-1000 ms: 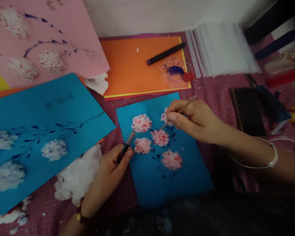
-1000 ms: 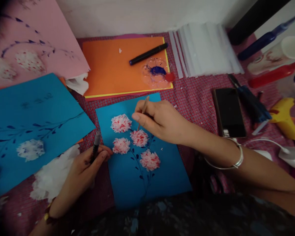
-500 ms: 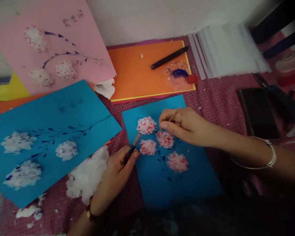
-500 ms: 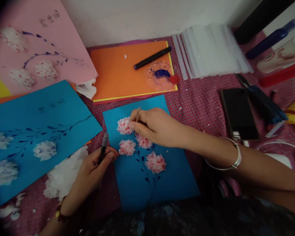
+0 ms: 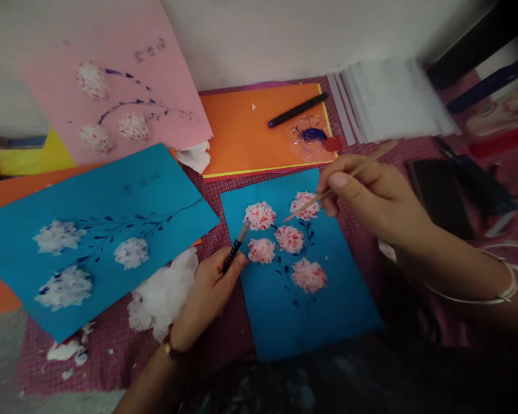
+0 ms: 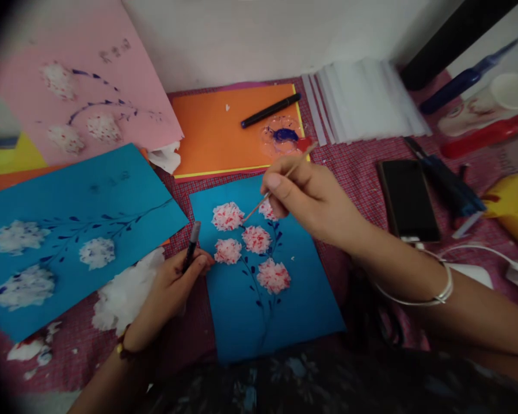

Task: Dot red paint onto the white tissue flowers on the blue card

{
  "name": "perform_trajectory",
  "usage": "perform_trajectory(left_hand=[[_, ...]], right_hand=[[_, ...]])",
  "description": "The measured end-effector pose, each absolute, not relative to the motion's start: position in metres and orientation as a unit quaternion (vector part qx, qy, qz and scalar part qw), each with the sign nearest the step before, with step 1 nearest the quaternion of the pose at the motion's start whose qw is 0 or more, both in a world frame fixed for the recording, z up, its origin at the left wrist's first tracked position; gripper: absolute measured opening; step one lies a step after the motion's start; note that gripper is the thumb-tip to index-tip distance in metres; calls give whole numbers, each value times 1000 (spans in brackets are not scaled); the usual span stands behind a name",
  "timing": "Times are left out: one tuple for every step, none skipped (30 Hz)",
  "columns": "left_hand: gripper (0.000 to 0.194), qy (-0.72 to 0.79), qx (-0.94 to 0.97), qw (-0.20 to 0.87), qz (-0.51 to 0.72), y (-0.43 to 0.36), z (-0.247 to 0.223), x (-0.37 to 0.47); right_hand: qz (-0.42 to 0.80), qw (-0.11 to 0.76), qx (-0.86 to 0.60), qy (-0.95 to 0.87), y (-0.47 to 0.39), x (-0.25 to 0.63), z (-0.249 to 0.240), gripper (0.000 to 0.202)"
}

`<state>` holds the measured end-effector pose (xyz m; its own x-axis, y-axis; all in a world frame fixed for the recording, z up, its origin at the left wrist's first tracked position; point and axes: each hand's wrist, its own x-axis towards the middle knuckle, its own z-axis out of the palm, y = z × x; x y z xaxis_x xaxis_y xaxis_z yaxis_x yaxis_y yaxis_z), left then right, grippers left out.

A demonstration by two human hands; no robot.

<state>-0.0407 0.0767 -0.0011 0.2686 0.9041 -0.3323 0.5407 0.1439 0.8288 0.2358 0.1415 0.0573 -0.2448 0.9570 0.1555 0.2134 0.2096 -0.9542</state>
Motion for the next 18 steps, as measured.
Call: perform_trajectory(left_hand=[[28, 572, 626, 494, 190, 77, -3, -40], [30, 569, 624, 498, 195, 77, -4, -40], [30, 568, 619, 502, 205, 77, -4, -39], [31, 569, 611, 505, 218, 78, -2, -38], [31, 572, 600, 505, 238, 77, 1, -38], [31, 576, 587, 503, 265, 76, 7, -38], [31, 578, 576, 500, 291, 73, 14, -38], [31, 576, 570, 493, 318, 69, 23, -39], [31, 572, 571, 485, 334, 63, 32, -41], [31, 565, 578, 480, 341, 56, 42, -43], [32, 559, 588, 475, 342, 47, 51, -45], [32, 552, 598, 475, 334, 38, 58, -47], [31, 546, 608, 476, 326, 28, 64, -49], [31, 543, 615, 476, 317, 18, 66, -51], [31, 543, 621, 475, 307, 9, 66, -52], [31, 548, 623, 472, 297, -1, 64, -53], [31, 560, 621, 466, 290, -10, 59, -53], [31, 576, 613, 457, 288, -19, 53, -53]], right_hand=[[445, 433, -444, -646, 136, 240, 60, 18], [443, 444, -443, -640, 129, 244, 62, 16], [437, 454, -446, -636, 120, 248, 62, 15], [428, 464, -451, -631, 110, 252, 62, 14], [415, 476, -464, -622, 99, 256, 60, 13], [407, 483, -477, -611, 87, 260, 58, 13], [407, 489, -481, -603, 74, 263, 54, 12], [410, 492, -500, -584, 61, 266, 50, 12], [420, 494, -510, -566, 48, 269, 45, 12], [426, 505, -514, -547, 35, 271, 40, 11], [437, 513, -517, -528, 22, 273, 34, 11], [440, 531, -518, -506, 10, 275, 29, 11], [444, 543, -525, -482, -1, 277, 23, 12], [448, 547, -533, -465, -11, 278, 18, 11], [455, 544, -541, -452, -20, 279, 14, 11], [458, 546, -545, -441, -27, 280, 10, 10], [462, 547, -550, -431, -34, 280, 8, 11], [461, 548, -558, -420, -38, 280, 6, 11]])
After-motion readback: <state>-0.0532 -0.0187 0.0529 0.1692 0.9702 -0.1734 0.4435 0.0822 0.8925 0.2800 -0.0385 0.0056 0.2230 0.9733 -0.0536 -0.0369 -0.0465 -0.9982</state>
